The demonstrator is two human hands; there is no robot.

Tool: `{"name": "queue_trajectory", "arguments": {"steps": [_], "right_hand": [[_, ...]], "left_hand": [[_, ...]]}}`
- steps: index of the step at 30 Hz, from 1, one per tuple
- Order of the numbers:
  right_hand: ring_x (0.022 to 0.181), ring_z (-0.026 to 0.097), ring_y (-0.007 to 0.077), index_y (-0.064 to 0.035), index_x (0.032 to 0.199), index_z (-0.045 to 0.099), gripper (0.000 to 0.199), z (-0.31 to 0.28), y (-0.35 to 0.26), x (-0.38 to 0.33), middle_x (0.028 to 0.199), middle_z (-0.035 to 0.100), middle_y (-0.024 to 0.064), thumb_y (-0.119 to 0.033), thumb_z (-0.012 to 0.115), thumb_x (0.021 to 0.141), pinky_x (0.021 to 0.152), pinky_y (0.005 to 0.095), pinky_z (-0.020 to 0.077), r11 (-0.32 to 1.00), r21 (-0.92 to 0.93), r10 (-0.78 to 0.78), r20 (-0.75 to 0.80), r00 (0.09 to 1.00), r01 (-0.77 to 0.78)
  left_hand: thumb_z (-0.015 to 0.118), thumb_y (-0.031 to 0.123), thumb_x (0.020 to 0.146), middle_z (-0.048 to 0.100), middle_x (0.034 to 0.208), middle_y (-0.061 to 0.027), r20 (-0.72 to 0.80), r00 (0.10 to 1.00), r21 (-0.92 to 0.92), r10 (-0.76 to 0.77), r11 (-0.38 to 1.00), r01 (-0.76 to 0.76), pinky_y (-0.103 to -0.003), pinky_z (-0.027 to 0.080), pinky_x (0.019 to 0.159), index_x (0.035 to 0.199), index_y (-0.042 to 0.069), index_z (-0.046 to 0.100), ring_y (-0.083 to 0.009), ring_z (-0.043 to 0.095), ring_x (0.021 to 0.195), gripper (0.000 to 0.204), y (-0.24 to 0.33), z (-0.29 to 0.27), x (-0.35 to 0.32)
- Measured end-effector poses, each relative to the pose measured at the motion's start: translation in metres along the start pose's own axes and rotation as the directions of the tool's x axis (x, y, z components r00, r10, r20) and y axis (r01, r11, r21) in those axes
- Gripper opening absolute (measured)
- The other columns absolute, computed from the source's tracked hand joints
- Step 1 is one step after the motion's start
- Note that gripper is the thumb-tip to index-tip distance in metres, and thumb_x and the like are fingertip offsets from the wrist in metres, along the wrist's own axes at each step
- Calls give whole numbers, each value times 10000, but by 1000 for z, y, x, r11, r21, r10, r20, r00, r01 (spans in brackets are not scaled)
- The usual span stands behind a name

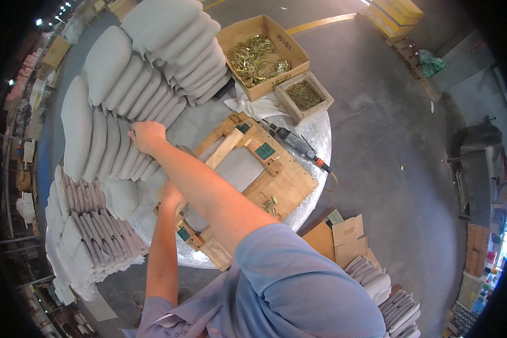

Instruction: The person places a gray cushion into a wooden frame, secures it with a clamp, and uses a pneumatic drill to fasten staples around the edges. The person repeats this process for multiple cushions, stacking finished units nearby.

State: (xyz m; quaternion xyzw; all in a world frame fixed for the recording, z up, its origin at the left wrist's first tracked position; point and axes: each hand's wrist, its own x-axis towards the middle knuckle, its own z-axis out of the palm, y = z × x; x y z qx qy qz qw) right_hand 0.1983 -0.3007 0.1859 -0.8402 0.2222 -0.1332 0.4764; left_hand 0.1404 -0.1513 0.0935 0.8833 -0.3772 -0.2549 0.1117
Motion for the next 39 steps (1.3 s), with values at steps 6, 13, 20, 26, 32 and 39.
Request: {"name": "queue_trajectory", "arguments": {"steps": [6, 13, 20, 26, 32, 39], "right_hand": [[1044, 742, 377, -151, 1145, 777, 371, -2, 4, 2, 1059, 788, 148, -472, 617, 1052, 865, 506, 577, 1000, 24, 7, -14, 1000, -6], [1026, 745, 377, -165, 1134, 778, 351, 0, 2, 0, 1037, 787, 152, -468, 626, 1043, 853, 503, 579, 1000, 4, -1, -19, 1000, 1], [988, 744, 388, -154, 1092, 767, 345, 1, 5, 3, 1001, 784, 148, -467, 632, 1039, 830, 509, 577, 1000, 6, -10, -38, 999, 10], [976, 750, 382, -156, 1102, 772, 352, 1, 5, 5, 997, 786, 142, -474, 635, 1037, 811, 504, 582, 1000, -11, 7, -17, 1000, -7], [986, 750, 392, -173, 1146, 783, 348, 1, 6, 8, 1019, 789, 155, -465, 631, 1033, 823, 506, 588, 1000, 3, 18, -2, 1000, -18], [1266, 681, 416, -36, 1276, 730, 525, 8, -5, 16, 1318, 732, 223, -391, 400, 1073, 1065, 539, 532, 988, -153, 18, 213, 977, 15]], "left_hand": [[798, 343, 871, 688, 1381, -153, 9, 1000, 34, 9, 999, -9, -489, 543, 1006, 1301, 54, 685, -406, 628, 1283, 530, 33, -22, -25], [823, 247, 860, 726, 1213, -118, -246, 956, 128, 159, 983, -130, -492, 549, 968, 1191, 50, 691, -349, 667, 1158, 407, 21, -11, -30], [839, 289, 851, 742, 1077, -105, -282, 946, -8, 158, 986, -167, -482, 565, 880, 1150, 104, 708, -346, 699, 1033, 375, -6, 10, -19], [860, 331, 836, 730, 923, -133, -300, 933, -39, 198, 975, -220, -490, 560, 776, 1089, 99, 716, -381, 705, 879, 372, -15, 11, -15], [885, 350, 814, 730, 889, -130, -323, 907, 3, 269, 959, -284, -483, 554, 732, 1108, 101, 718, -381, 700, 831, 419, -12, 8, -14], [876, 360, 826, 734, 939, -119, -253, 949, -66, 189, 975, -212, -497, 567, 808, 1189, 163, 707, -361, 708, 949, 447, -22, -1, -25]]}}
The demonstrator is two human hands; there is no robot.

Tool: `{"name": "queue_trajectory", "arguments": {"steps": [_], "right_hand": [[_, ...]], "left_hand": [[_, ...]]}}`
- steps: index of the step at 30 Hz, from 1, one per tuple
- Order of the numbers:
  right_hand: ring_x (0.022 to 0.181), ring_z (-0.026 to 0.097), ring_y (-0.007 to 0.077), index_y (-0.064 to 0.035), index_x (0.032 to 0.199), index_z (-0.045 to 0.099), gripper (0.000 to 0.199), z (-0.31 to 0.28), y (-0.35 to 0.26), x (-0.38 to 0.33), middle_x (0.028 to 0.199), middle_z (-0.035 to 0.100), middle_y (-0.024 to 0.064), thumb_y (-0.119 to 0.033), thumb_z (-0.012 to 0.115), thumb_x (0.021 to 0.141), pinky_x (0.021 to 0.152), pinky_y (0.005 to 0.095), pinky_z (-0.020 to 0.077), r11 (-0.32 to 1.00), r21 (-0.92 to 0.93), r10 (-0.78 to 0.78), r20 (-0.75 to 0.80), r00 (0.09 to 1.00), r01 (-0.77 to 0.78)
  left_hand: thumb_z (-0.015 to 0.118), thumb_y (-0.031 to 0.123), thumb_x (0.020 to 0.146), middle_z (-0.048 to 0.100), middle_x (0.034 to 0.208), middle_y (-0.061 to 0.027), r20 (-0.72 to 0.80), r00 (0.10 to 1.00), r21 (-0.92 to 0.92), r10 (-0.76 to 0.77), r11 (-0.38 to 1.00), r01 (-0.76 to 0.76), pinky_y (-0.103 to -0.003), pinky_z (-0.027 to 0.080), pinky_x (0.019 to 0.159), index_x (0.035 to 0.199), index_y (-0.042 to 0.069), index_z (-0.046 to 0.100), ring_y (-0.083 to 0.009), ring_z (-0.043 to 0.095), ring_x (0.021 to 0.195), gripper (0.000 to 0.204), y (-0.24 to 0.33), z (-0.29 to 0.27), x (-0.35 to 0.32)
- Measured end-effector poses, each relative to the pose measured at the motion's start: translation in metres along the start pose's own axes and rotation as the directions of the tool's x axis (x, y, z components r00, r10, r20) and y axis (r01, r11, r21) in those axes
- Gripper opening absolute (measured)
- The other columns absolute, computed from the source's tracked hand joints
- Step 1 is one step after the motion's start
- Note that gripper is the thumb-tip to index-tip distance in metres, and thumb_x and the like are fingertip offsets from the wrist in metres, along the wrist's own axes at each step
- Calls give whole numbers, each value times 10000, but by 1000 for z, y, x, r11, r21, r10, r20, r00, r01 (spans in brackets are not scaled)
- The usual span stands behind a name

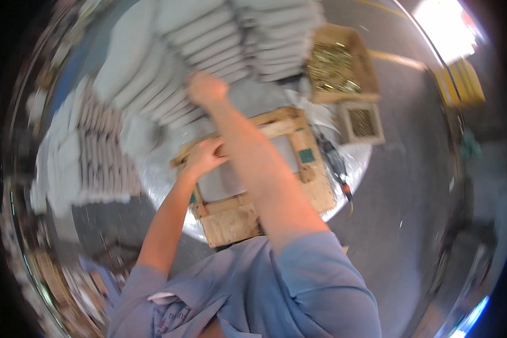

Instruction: The person places a gray cushion into a wooden frame, secures it with a clamp, and uses a pneumatic drill to fasten staples around the edges. The person repeats this process for multiple cushions, stacking finished units nearby.

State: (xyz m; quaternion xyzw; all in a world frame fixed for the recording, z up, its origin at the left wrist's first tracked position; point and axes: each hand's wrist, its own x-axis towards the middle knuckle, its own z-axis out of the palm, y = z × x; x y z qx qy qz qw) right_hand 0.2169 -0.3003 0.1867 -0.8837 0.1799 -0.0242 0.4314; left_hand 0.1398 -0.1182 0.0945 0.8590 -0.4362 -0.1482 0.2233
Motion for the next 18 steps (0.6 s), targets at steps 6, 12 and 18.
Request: {"name": "queue_trajectory", "arguments": {"steps": [6, 12, 18], "right_hand": [[1094, 740, 402, -1, 1246, 707, 489, 38, 55, 77, 1108, 770, 244, -410, 490, 1090, 978, 517, 556, 979, 201, -21, -56, 998, 32], [1003, 757, 402, -11, 1187, 731, 470, 61, 60, 76, 1015, 786, 225, -424, 532, 1082, 910, 519, 566, 994, -68, 73, -189, 979, -88], [1128, 718, 455, -4, 1206, 745, 470, 68, 57, 73, 1164, 758, 285, -402, 527, 1082, 981, 524, 541, 964, -265, -91, -276, 957, 16]], "left_hand": [[844, 406, 853, 735, 957, -69, 43, 999, 26, 10, 1000, -11, -493, 568, 847, 1244, 202, 672, -328, 700, 1011, 473, -12, 5, 1], [815, 467, 869, 738, 948, -52, -41, 996, 60, 83, 995, -80, -493, 592, 803, 1192, 204, 643, -303, 725, 1011, 451, -23, 17, -5], [805, 440, 880, 760, 948, -69, -48, 989, 118, 141, 984, -134, -492, 597, 790, 1181, 216, 652, -313, 735, 1000, 405, -37, 25, -2]]}}
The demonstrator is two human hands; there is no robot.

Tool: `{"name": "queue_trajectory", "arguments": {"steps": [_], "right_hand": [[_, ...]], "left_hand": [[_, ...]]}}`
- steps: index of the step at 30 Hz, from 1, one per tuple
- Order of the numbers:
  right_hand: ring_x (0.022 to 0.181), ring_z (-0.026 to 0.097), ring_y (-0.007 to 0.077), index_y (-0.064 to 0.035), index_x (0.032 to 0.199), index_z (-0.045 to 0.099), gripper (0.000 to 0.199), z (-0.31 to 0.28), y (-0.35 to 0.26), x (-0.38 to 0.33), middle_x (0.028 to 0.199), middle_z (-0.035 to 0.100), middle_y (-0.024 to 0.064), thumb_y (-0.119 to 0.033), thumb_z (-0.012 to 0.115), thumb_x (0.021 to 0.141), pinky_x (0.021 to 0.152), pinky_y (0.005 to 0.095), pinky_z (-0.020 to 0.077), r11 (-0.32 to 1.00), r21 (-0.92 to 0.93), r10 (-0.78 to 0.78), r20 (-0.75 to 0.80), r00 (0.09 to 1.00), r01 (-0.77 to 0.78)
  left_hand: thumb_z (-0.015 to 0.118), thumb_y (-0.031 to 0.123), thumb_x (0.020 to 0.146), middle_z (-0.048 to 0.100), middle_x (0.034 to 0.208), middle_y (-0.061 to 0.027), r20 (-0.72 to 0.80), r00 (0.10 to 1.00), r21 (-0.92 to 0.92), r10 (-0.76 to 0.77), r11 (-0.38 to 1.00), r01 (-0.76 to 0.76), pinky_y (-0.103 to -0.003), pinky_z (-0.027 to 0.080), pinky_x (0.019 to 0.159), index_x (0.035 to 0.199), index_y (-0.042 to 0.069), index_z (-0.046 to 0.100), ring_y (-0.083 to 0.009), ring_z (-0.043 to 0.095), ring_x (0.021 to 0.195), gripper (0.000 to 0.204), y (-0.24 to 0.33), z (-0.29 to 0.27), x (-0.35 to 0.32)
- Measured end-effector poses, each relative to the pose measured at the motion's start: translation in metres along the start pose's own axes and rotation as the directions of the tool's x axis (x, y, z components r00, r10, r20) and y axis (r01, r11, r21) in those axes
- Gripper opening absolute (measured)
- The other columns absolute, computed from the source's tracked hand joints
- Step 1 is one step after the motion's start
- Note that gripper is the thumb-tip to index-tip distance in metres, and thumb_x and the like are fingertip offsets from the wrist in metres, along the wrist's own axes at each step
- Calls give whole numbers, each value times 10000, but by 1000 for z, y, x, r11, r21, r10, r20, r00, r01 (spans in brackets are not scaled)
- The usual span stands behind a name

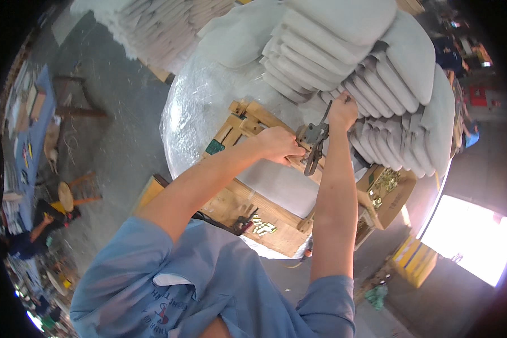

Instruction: The person places a gray cushion into a wooden frame, secures it with a clamp, and uses a pneumatic drill to fasten staples around the edges. The person repeats this process for multiple cushions, stacking finished units nearby.

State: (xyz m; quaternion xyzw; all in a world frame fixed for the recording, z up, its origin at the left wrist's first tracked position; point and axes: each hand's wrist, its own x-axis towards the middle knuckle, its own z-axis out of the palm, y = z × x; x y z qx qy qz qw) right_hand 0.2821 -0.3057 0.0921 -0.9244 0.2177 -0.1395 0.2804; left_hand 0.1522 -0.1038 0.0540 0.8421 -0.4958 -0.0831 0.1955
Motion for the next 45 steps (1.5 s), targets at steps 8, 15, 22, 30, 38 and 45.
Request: {"name": "queue_trajectory", "arguments": {"steps": [8, 15, 22, 30, 38, 45], "right_hand": [[1004, 720, 428, 26, 1101, 723, 470, -1, -5, -1, 1032, 751, 267, -411, 554, 1070, 896, 519, 542, 993, 112, 23, 28, 999, -26], [947, 710, 308, -9, 1273, 637, 542, 2, 15, 12, 1105, 696, 175, -428, 661, 932, 783, 511, 584, 823, 379, 290, 359, 887, -422], [704, 629, 249, 8, 1094, 575, 444, -6, 1, 16, 920, 654, 122, -379, 670, 900, 733, 436, 579, 617, 281, 363, 728, 582, -735], [592, 560, 219, -66, 869, 587, 221, 15, 23, 20, 702, 577, 49, -276, 618, 930, 607, 397, 519, 620, 246, 352, 762, 544, -745], [593, 590, 222, -60, 913, 636, 342, 39, 51, 17, 726, 587, 56, -392, 649, 996, 579, 415, 523, 710, 308, 318, 661, 679, -633], [1198, 693, 351, -26, 1331, 690, 721, -43, 97, -26, 1225, 756, 216, -666, 546, 1033, 1055, 424, 504, 989, 113, 28, 471, 882, -92]], "left_hand": [[808, 378, 875, 767, 955, -54, 52, 996, -135, -74, 988, 80, -496, 592, 829, 1153, 204, 666, -322, 747, 1009, 358, -7, -5, 3], [848, 297, 850, 783, 986, -34, 8, 996, -229, -85, 970, 85, -470, 597, 852, 1148, 188, 706, -307, 755, 1005, 348, -6, -3, 4], [824, 310, 839, 785, 947, -56, 29, 995, -177, -96, 979, 100, -474, 608, 794, 1158, 141, 702, -315, 768, 947, 381, -9, -4, 11], [809, 326, 846, 774, 915, -100, 57, 990, -170, -126, 976, 134, -483, 610, 765, 1182, 118, 679, -331, 769, 914, 416, -9, -2, 10], [819, 419, 878, 762, 920, -113, 160, 984, -118, -74, 989, 93, -498, 613, 775, 1243, 114, 625, -369, 763, 936, 514, -8, -24, 15], [741, 448, 978, 660, 1361, -163, -339, 908, -45, -245, 969, 245, -534, 471, 1088, 1429, 100, 569, -354, 632, 1282, 595, 28, -2, -33]]}}
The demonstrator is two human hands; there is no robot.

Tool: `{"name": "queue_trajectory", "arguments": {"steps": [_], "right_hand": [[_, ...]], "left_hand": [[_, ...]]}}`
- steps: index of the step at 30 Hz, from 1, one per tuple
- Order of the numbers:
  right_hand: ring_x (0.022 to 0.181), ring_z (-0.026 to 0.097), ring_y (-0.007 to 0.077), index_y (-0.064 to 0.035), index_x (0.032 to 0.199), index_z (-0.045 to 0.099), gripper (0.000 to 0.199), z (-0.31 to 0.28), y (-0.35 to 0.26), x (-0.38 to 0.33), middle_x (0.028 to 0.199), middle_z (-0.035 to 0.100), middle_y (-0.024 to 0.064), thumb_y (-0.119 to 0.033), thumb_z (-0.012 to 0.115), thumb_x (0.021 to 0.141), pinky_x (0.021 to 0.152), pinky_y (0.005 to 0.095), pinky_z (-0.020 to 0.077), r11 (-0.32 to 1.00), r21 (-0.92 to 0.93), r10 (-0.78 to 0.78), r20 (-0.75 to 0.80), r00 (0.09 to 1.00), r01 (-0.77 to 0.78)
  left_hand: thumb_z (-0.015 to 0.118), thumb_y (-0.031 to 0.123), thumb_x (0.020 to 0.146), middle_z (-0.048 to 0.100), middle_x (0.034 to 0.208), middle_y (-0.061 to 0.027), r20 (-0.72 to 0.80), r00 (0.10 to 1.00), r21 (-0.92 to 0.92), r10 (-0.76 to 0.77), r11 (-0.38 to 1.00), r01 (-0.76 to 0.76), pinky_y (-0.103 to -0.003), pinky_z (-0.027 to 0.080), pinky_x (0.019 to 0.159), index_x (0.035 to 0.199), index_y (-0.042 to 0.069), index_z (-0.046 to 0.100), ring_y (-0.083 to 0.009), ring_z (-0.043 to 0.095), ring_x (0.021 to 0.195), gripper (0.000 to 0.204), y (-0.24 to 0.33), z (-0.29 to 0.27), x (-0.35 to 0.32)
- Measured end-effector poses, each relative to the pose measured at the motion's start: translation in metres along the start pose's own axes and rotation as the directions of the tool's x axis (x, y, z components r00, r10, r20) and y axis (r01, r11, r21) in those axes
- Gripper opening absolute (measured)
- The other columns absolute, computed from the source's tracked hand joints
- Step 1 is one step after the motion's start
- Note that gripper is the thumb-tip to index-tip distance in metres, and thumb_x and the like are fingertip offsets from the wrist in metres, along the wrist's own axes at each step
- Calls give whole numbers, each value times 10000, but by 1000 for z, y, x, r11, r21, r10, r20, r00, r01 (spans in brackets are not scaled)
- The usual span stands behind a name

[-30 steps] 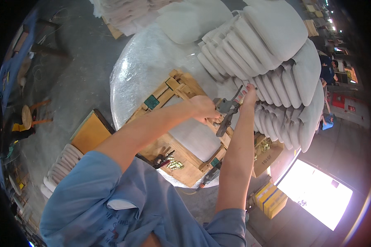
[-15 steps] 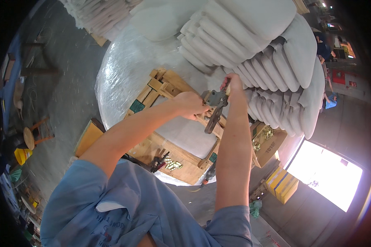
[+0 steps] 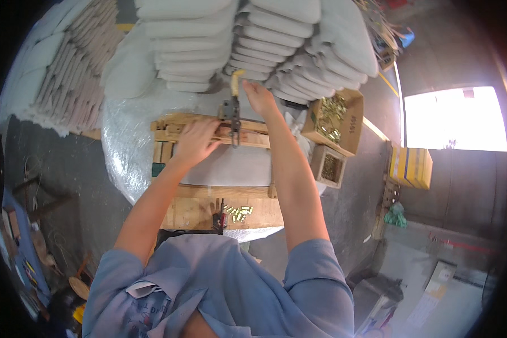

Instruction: The person places a gray cushion into a wooden frame, secures it with a clamp, and uses a pneumatic drill to fasten staples around the edges. The person repeats this process for multiple cushions, stacking finished units nearby.

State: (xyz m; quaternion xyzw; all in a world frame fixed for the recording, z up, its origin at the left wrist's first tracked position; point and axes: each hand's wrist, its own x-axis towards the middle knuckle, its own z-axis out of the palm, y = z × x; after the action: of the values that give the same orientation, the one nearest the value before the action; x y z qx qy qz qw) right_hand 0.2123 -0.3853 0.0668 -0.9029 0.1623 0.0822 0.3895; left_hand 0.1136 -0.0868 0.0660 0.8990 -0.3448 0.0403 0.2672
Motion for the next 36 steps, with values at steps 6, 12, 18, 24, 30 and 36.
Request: {"name": "queue_trajectory", "arguments": {"steps": [6, 12, 18, 24, 30, 36], "right_hand": [[1069, 663, 408, -31, 1167, 666, 267, -3, 125, -154, 1145, 715, 201, -265, 574, 1077, 943, 502, 510, 988, 69, 137, -807, 574, -138], [1156, 677, 403, -65, 1336, 650, 351, 58, 124, -184, 1249, 716, 193, -287, 536, 1089, 977, 521, 513, 925, 204, 357, -752, 555, -319], [1206, 663, 446, -47, 1468, 570, 472, 56, 108, -186, 1377, 685, 233, -355, 431, 1138, 1002, 540, 503, 888, 263, 435, -745, 506, -377], [1287, 603, 470, -15, 1488, 553, 534, 70, 129, -190, 1447, 634, 246, -379, 322, 1173, 1045, 552, 476, 921, 91, 292, -805, 516, -378], [1272, 636, 402, -116, 1506, 576, 491, 60, 118, -186, 1436, 668, 167, -394, 370, 1159, 1024, 534, 482, 902, 90, 316, -804, 503, -422], [1224, 674, 381, -40, 1454, 588, 432, 50, 148, -187, 1380, 690, 202, -308, 555, 1118, 1035, 461, 521, 935, 350, 315, -747, 586, -57]], "left_hand": [[532, 535, 1083, 569, 1482, -277, -457, 635, -92, -622, 744, 662, -596, 360, 1180, 1481, 4, 555, -455, 507, 1412, 664, -41, 29, -81], [320, 612, 1125, 710, 1230, -233, -83, 311, -102, -947, 318, 943, -602, 457, 1005, 1267, 36, 625, -430, 655, 1190, 667, -62, 22, -67], [287, 549, 1144, 711, 1207, -189, -226, 304, 25, -925, 307, 951, -587, 488, 945, 1196, 53, 619, -413, 666, 1141, 600, -61, 35, -68], [335, 485, 1145, 692, 1181, -164, -199, 307, 127, -931, 286, 950, -558, 511, 935, 1177, 59, 600, -388, 655, 1157, 503, -56, 40, -73], [298, 547, 1138, 673, 1352, -176, -197, 280, 56, -940, 275, 960, -563, 499, 1003, 1290, 58, 607, -394, 635, 1250, 598, -54, 29, -67], [377, 678, 1094, 661, 1396, -208, -69, 348, -148, -935, 354, 923, -525, 499, 1040, 1374, 29, 609, -400, 624, 1278, 744, -67, 18, -69]]}}
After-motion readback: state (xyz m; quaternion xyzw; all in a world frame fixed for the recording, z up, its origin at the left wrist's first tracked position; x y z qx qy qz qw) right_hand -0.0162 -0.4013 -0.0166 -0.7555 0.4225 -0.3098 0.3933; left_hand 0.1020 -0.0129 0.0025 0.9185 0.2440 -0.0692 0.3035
